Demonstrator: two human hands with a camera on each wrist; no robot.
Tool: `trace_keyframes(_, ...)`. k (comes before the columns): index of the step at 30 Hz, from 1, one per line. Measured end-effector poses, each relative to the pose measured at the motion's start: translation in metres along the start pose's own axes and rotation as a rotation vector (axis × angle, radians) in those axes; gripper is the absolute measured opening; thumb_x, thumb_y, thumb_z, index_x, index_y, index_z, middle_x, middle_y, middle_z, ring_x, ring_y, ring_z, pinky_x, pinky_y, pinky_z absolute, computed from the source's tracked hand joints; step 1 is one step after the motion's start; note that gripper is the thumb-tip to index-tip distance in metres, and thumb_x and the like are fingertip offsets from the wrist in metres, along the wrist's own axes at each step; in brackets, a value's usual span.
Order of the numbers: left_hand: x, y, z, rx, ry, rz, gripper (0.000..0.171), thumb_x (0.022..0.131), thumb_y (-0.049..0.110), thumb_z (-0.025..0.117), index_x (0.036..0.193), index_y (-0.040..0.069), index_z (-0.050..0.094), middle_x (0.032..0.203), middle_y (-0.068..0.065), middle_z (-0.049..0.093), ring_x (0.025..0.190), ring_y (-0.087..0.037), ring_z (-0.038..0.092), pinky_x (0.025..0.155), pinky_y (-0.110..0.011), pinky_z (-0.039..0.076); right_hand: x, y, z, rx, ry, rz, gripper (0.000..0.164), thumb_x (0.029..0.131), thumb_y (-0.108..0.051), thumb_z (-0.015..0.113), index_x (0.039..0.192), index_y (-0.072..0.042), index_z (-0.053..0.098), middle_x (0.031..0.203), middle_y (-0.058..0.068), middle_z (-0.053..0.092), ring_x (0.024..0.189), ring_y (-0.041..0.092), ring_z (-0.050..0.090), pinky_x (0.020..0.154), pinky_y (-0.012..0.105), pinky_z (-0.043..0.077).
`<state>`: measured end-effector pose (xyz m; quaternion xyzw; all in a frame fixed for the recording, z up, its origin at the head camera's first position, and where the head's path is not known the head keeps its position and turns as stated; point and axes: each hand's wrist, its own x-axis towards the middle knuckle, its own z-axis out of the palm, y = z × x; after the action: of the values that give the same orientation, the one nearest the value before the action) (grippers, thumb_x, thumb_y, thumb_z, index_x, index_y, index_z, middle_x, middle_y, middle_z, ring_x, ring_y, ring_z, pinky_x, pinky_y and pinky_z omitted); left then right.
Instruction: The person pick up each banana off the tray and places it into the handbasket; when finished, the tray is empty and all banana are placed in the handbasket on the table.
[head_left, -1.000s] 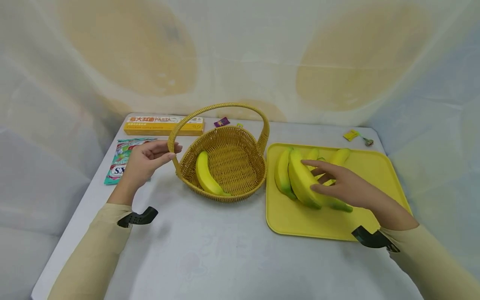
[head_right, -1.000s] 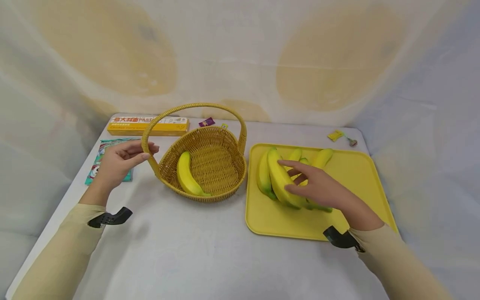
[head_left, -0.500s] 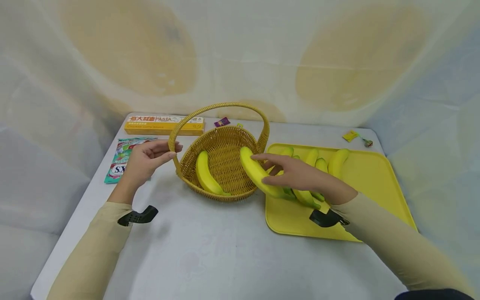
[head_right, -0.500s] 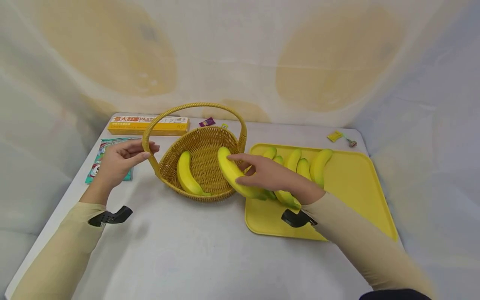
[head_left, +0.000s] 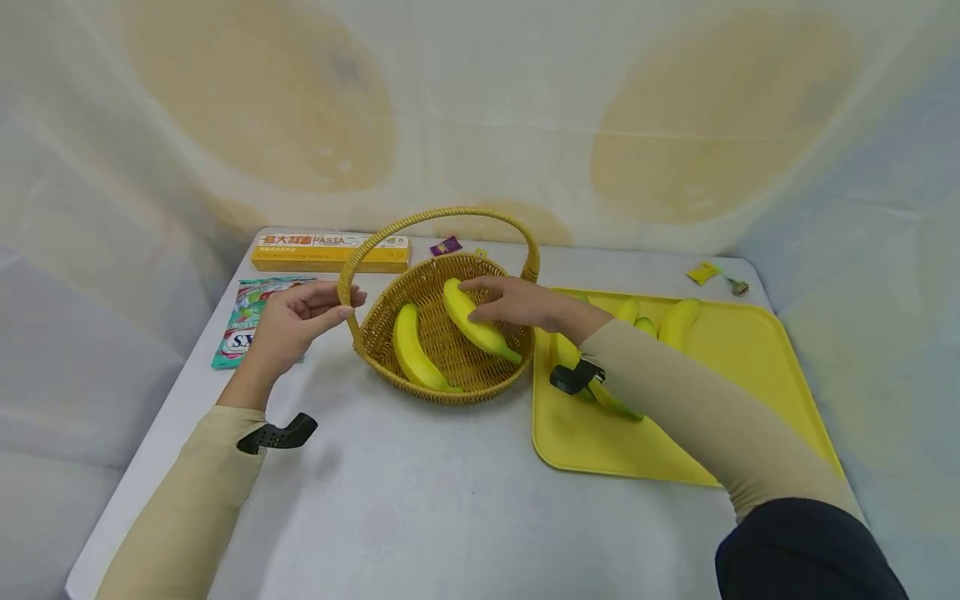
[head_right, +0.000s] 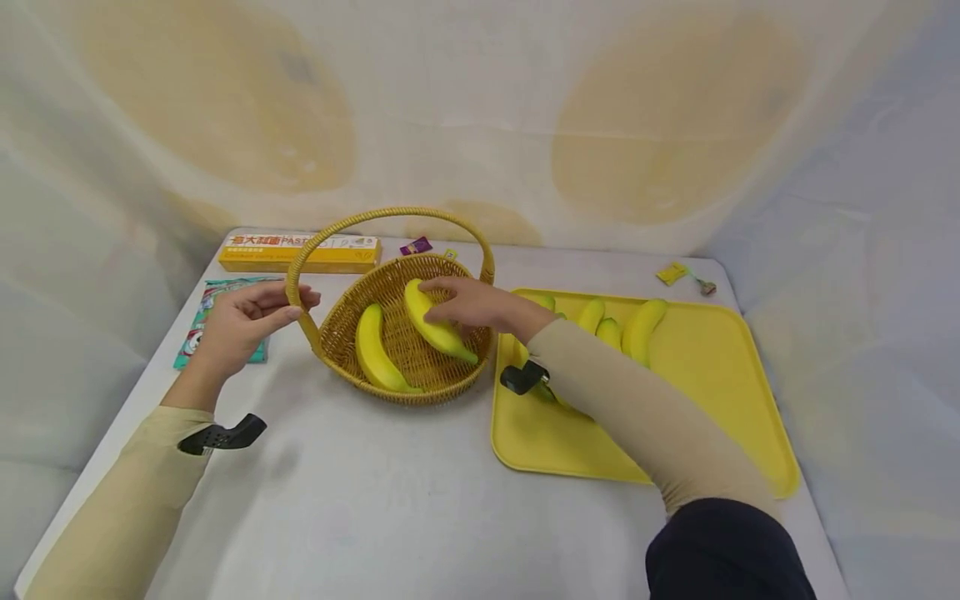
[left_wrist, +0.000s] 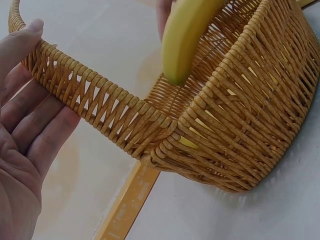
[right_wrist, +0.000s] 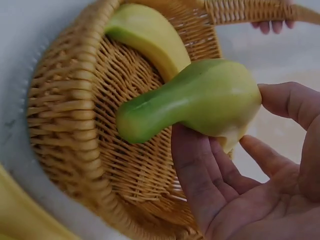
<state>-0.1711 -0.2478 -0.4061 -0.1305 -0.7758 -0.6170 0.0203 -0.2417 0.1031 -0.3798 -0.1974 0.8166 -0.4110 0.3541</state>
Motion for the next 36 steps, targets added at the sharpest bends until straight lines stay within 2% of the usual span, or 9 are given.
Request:
trace_keyframes(4, 0.000, 0.000, -0.001, -0.001, -0.004, 0.000, 0.033, 0.096, 0.012, 0.072, 0.127, 0.000, 0.068, 0.117, -0.005, 0.075, 0.108, -0.014, 0.072, 0.094, -0.023, 0.055, 0.021, 0.000, 0.007, -0.045, -0.006, 0.012, 0.062, 0.098, -0.031, 0.067, 0.155, -0.029, 0.043, 0.122, 0.005, 0.059, 0.087, 0.017, 0.056, 0.087, 0.041, 0.052)
trace_keyframes(6, -0.001, 0.000, -0.001, -0.001, -0.004, 0.002, 0.033, 0.096, 0.012, 0.072, 0.127, 0.000, 0.068, 0.117, -0.005, 0.075, 0.108, -0.014, 0.072, 0.094, -0.023, 0.055, 0.030, 0.000, 0.014, -0.057, -0.021, 0.016, 0.063, 0.098, -0.028, 0.067, 0.156, -0.025, 0.042, 0.116, 0.010, 0.063, 0.088, 0.019, 0.058, 0.088, 0.042, 0.054)
trace_keyframes(10, -0.002, 0.000, -0.001, -0.011, -0.008, 0.004, 0.033, 0.096, 0.010, 0.072, 0.127, 0.000, 0.068, 0.117, -0.006, 0.075, 0.108, -0.017, 0.072, 0.094, -0.023, 0.055, 0.042, -0.002, 0.028, -0.157, -0.021, 0.020, 0.064, 0.098, -0.027, 0.067, 0.157, -0.023, 0.041, 0.137, 0.012, 0.061, 0.111, 0.018, 0.061, 0.097, 0.039, 0.054)
trace_keyframes(13, -0.003, 0.001, -0.001, -0.005, -0.009, 0.007, 0.033, 0.096, 0.010, 0.072, 0.127, 0.000, 0.068, 0.117, -0.006, 0.075, 0.108, -0.016, 0.072, 0.094, -0.023, 0.055, 0.048, -0.004, 0.037, -0.232, -0.014, 0.006, 0.066, 0.098, -0.027, 0.067, 0.158, -0.021, 0.039, 0.142, 0.013, 0.057, 0.117, 0.020, 0.058, 0.096, 0.034, 0.052)
trace_keyframes(16, -0.004, 0.002, -0.001, 0.007, -0.005, 0.009, 0.033, 0.096, 0.010, 0.072, 0.127, 0.000, 0.068, 0.117, -0.006, 0.075, 0.108, -0.015, 0.072, 0.094, -0.022, 0.055, 0.053, -0.007, 0.044, -0.293, -0.002, -0.007, 0.069, 0.097, -0.027, 0.068, 0.159, -0.020, 0.037, 0.137, 0.012, 0.059, 0.112, 0.020, 0.059, 0.092, 0.031, 0.052)
trace_keyframes(21, -0.004, 0.005, 0.000, 0.014, -0.003, 0.012, 0.032, 0.096, 0.009, 0.071, 0.127, 0.000, 0.068, 0.117, -0.006, 0.075, 0.107, -0.015, 0.072, 0.094, -0.022, 0.055, 0.056, -0.015, 0.051, -0.256, -0.041, 0.037, 0.078, 0.095, -0.020, 0.072, 0.161, -0.017, 0.030, 0.126, 0.013, 0.060, 0.097, 0.019, 0.063, 0.086, 0.036, 0.060)
trace_keyframes(27, -0.004, 0.004, 0.001, 0.016, -0.004, 0.011, 0.032, 0.096, 0.010, 0.071, 0.127, 0.000, 0.068, 0.117, -0.006, 0.075, 0.107, -0.012, 0.072, 0.094, -0.022, 0.055, 0.055, -0.022, 0.054, -0.273, -0.068, 0.077, 0.085, 0.094, -0.013, 0.074, 0.163, -0.016, 0.024, 0.116, 0.015, 0.060, 0.088, 0.023, 0.062, 0.086, 0.041, 0.060)
trace_keyframes(30, -0.004, 0.004, 0.001, 0.016, -0.007, 0.007, 0.032, 0.096, 0.010, 0.071, 0.127, 0.000, 0.068, 0.117, -0.006, 0.075, 0.108, -0.013, 0.072, 0.094, -0.022, 0.055, 0.055, -0.021, 0.055, -0.304, -0.068, 0.070, 0.087, 0.094, -0.014, 0.074, 0.163, -0.015, 0.021, 0.122, 0.015, 0.061, 0.096, 0.023, 0.063, 0.088, 0.038, 0.059)
trace_keyframes(36, -0.003, 0.003, -0.001, 0.012, -0.004, 0.015, 0.032, 0.096, 0.010, 0.072, 0.126, 0.000, 0.069, 0.116, -0.005, 0.075, 0.108, -0.017, 0.072, 0.094, -0.023, 0.055, 0.046, -0.012, 0.052, -0.346, -0.010, 0.015, 0.089, 0.096, -0.021, 0.073, 0.165, -0.017, 0.015, 0.140, 0.016, 0.059, 0.122, 0.024, 0.060, 0.102, 0.036, 0.052)
